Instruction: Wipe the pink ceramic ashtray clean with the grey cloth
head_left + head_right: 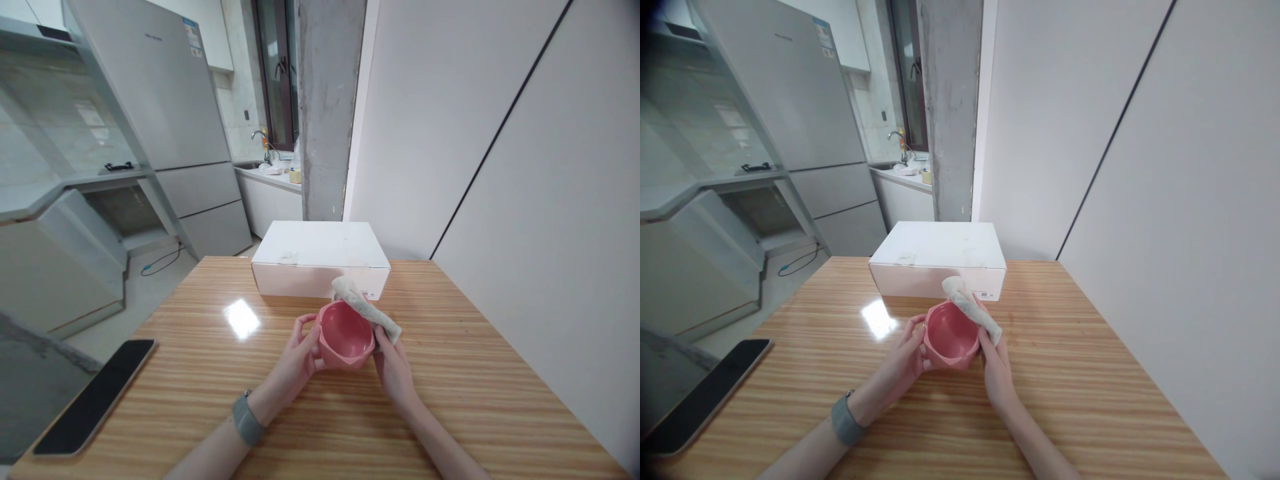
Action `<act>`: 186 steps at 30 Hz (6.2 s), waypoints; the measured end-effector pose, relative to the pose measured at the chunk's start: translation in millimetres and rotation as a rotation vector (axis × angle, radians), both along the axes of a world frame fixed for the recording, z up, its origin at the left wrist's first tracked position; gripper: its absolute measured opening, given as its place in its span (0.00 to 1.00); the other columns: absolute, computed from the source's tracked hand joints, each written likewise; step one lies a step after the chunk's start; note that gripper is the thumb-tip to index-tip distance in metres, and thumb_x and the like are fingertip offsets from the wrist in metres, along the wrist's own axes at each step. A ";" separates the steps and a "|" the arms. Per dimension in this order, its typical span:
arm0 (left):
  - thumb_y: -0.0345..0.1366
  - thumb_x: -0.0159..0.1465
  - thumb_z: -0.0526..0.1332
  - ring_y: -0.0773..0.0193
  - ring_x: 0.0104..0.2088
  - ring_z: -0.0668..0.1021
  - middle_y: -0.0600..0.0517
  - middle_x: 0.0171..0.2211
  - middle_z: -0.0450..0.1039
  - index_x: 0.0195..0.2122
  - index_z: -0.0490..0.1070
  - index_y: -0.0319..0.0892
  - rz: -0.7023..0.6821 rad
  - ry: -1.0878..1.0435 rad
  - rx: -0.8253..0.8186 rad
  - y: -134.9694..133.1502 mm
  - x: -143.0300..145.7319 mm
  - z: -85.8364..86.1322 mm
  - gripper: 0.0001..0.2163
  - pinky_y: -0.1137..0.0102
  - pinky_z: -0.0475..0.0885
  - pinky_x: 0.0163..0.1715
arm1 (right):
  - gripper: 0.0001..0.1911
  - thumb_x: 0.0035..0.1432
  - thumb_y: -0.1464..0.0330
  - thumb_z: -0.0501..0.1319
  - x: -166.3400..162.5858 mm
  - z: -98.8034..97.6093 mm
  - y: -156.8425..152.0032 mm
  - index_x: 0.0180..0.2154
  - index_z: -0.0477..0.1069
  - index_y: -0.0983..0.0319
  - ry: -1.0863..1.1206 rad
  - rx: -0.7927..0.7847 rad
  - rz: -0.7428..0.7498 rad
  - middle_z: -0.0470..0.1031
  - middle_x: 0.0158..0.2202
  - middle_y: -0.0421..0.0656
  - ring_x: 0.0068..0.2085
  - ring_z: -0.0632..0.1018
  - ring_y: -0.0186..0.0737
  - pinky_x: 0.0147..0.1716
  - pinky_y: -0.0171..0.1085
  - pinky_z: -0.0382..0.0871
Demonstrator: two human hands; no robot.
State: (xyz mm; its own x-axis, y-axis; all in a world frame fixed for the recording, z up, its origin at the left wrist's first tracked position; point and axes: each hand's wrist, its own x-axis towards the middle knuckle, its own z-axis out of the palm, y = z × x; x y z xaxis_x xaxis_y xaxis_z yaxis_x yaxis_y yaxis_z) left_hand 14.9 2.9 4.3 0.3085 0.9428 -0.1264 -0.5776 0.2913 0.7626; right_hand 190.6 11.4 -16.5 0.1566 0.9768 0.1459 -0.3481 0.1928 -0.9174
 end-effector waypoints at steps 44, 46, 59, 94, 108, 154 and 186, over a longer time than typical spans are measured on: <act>0.36 0.61 0.64 0.56 0.51 0.76 0.44 0.55 0.72 0.57 0.67 0.42 -0.262 -0.253 -0.022 7.3 -17.2 -5.8 0.22 0.63 0.74 0.47 | 0.24 0.50 0.54 0.68 -5.2 32.0 -4.5 0.46 0.77 0.58 0.446 -0.251 0.042 0.82 0.46 0.43 0.54 0.77 0.52 0.54 0.48 0.72; 0.37 0.63 0.63 0.55 0.51 0.76 0.42 0.56 0.71 0.57 0.67 0.40 -0.265 -0.265 -0.054 6.9 -15.3 -7.0 0.22 0.62 0.74 0.47 | 0.24 0.49 0.52 0.68 -6.2 29.9 -5.0 0.45 0.78 0.58 0.414 -0.257 0.046 0.82 0.46 0.43 0.54 0.77 0.52 0.53 0.47 0.72; 0.37 0.61 0.64 0.54 0.51 0.75 0.44 0.52 0.74 0.51 0.71 0.40 -0.005 -0.165 -0.020 9.2 -6.9 3.6 0.17 0.60 0.73 0.49 | 0.20 0.45 0.55 0.72 -17.0 16.6 -10.0 0.40 0.79 0.55 0.360 -0.279 0.025 0.81 0.48 0.39 0.61 0.70 0.51 0.59 0.46 0.67; 0.43 0.56 0.69 0.44 0.55 0.72 0.40 0.56 0.70 0.55 0.69 0.41 -0.024 -0.103 0.055 11.1 -8.7 -2.4 0.27 0.55 0.71 0.49 | 0.22 0.40 0.54 0.74 -15.6 13.7 -17.7 0.39 0.79 0.56 0.355 -0.281 0.056 0.82 0.46 0.42 0.58 0.73 0.50 0.59 0.46 0.66; 0.33 0.60 0.64 0.55 0.57 0.69 0.46 0.60 0.65 0.59 0.65 0.47 -0.088 -0.104 0.133 4.6 -7.5 4.8 0.25 0.65 0.65 0.52 | 0.22 0.53 0.53 0.65 -12.5 27.9 -10.7 0.46 0.77 0.57 0.415 -0.236 0.110 0.79 0.51 0.42 0.59 0.72 0.53 0.56 0.49 0.70; 0.38 0.64 0.61 0.59 0.57 0.69 0.48 0.58 0.68 0.57 0.66 0.47 0.078 -0.152 0.070 6.5 -5.5 -1.0 0.20 0.65 0.63 0.56 | 0.25 0.43 0.54 0.72 -9.7 26.6 -14.3 0.43 0.78 0.56 0.434 -0.362 0.101 0.81 0.47 0.40 0.60 0.70 0.52 0.57 0.47 0.69; 0.41 0.54 0.70 0.53 0.51 0.73 0.42 0.54 0.70 0.61 0.56 0.45 0.212 0.112 0.103 6.2 -2.0 -4.7 0.36 0.60 0.66 0.52 | 0.23 0.51 0.55 0.69 -16.5 25.9 -15.6 0.46 0.77 0.60 0.441 -0.317 0.270 0.80 0.50 0.46 0.58 0.72 0.51 0.59 0.48 0.65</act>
State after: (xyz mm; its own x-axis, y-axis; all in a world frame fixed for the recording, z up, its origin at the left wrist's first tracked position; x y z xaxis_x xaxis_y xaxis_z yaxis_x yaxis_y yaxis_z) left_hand 12.8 9.1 -0.4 0.0921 0.9946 -0.0486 -0.5275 0.0901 0.8448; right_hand 174.1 -4.2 9.3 -0.1236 0.9757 -0.1809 -0.7069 -0.2145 -0.6740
